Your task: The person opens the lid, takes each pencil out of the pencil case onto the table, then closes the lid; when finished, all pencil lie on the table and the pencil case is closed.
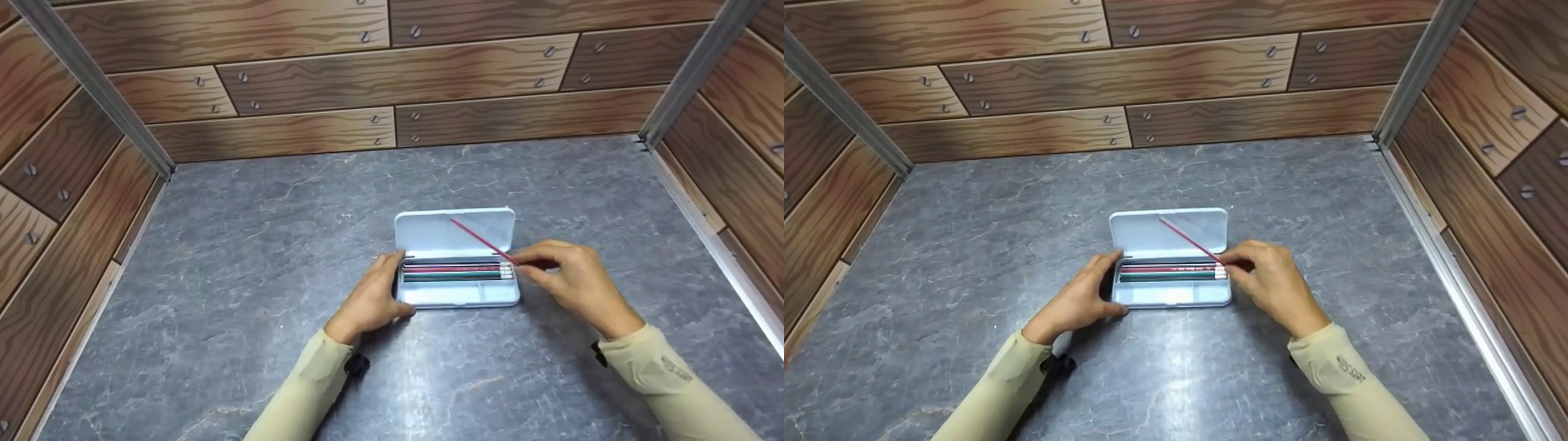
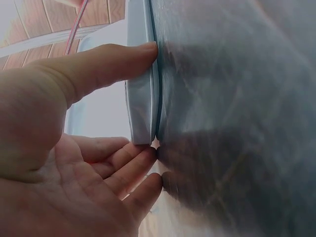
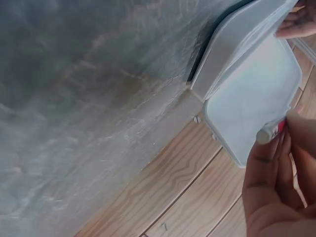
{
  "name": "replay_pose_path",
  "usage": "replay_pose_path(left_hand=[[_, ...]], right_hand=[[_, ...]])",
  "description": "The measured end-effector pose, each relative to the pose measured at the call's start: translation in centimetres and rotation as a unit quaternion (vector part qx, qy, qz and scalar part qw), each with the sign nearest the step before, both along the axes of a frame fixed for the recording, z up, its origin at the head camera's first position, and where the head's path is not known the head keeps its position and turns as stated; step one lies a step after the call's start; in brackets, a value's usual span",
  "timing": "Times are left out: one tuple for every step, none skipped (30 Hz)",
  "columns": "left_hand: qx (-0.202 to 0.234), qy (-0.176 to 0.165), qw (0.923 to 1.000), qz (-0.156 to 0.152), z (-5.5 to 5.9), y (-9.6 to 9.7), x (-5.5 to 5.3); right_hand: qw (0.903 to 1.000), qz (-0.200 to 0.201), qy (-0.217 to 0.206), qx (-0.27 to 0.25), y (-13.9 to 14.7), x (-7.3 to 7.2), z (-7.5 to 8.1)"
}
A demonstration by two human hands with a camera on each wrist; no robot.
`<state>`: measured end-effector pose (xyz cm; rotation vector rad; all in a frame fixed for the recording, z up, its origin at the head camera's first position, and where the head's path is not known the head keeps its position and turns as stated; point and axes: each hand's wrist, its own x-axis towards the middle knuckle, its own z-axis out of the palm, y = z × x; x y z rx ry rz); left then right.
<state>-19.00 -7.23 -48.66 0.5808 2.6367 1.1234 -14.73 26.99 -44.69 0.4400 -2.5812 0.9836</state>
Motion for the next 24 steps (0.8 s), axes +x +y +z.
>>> replay_pose_path(left_hand=[[0.0, -0.001, 1.0, 0.0, 0.0, 0.0, 0.0], [0.001, -0.002, 1.0, -0.001, -0.1, -0.1, 0.0], [0.002, -0.003, 1.0, -0.001, -0.1, -0.1, 0.1], [0.002, -0.002, 1.0, -0.002, -0.1, -0.1, 0.1], [0.004, 0.0, 1.0, -0.003, -0.1, -0.1, 0.1], [0.006, -0.001, 1.0, -0.003, -0.1, -0.1, 0.1], [0.007, 0.0, 1.0, -0.003, 0.0, -0.1, 0.0], [0.007, -0.001, 1.0, -0.002, 0.0, -0.1, 0.1], [0.008, -0.001, 1.0, -0.002, 0.0, 0.0, 0.1], [0.008, -0.001, 1.0, -0.002, 0.1, 0.0, 0.1], [0.008, -0.002, 1.0, -0.002, 0.1, 0.0, 0.1], [0.008, -0.002, 1.0, -0.002, 0.1, 0.1, 0.1], [0.008, -0.002, 1.0, -0.002, 0.1, 0.0, 0.1], [0.009, -0.002, 1.0, -0.002, 0.1, 0.0, 0.1], [0.011, -0.001, 0.9999, -0.003, 0.0, 0.0, 0.2], [0.011, 0.0, 0.9999, -0.003, 0.0, 0.0, 0.2], [0.012, 0.0, 0.9999, -0.003, 0.0, -0.1, 0.2], [0.013, 0.001, 0.9999, -0.003, 0.0, -0.1, 0.2], [0.014, 0.001, 0.9999, -0.003, 0.0, -0.1, 0.2], [0.014, 0.002, 0.9999, -0.003, 0.0, -0.1, 0.2], [0.015, 0.002, 0.9999, -0.003, 0.0, -0.1, 0.2], [0.015, 0.003, 0.9999, -0.003, 0.0, -0.1, 0.2], [0.014, 0.003, 0.9999, -0.004, 0.1, -0.1, 0.2], [0.014, 0.003, 0.9999, -0.005, 0.1, -0.1, 0.2]], right_hand=[[0.9998, -0.018, -0.003, -0.01, 0.1, 0.3, 0.0], [0.9991, -0.037, -0.006, -0.02, 0.2, 0.7, 0.1], [0.9978, -0.057, -0.011, -0.031, 0.4, 1.0, 0.1], [0.9961, -0.078, -0.014, -0.039, 0.5, 1.2, 0.2], [0.9936, -0.1, -0.019, -0.048, 0.7, 1.5, 0.2], [0.9909, -0.122, -0.024, -0.051, 0.8, 1.7, 0.3], [0.9881, -0.142, -0.03, -0.049, 1.0, 1.9, 0.4], [0.9851, -0.161, -0.04, -0.045, 1.2, 2.0, 0.4], [0.982, -0.178, -0.05, -0.039, 1.3, 2.1, 0.4], [0.979, -0.192, -0.061, -0.031, 1.4, 2.3, 0.4], [0.9761, -0.203, -0.075, -0.022, 1.5, 2.4, 0.3], [0.9738, -0.208, -0.092, -0.011, 1.6, 2.6, 0.2], [0.9721, -0.209, -0.106, -0.002, 1.6, 2.7, 0.0], [0.9708, -0.207, -0.121, 0.003, 1.5, 2.7, -0.1], [0.9696, -0.204, -0.135, 0.006, 1.4, 2.7, -0.3], [0.9688, -0.2, -0.146, 0.008, 1.3, 2.8, -0.5], [0.9682, -0.197, -0.154, 0.011, 1.2, 2.7, -0.8], [0.9679, -0.194, -0.158, 0.015, 1.1, 2.7, -1.0], [0.9678, -0.193, -0.161, 0.017, 1.0, 2.7, -1.2], [0.9674, -0.191, -0.166, 0.018, 0.9, 2.7, -1.4], [0.9671, -0.191, -0.167, 0.022, 0.8, 2.6, -1.6], [0.9667, -0.191, -0.169, 0.026, 0.8, 2.6, -1.8], [0.9661, -0.19, -0.172, 0.03, 0.8, 2.6, -1.9], [0.9654, -0.189, -0.177, 0.032, 0.7, 2.6, -2.1]])
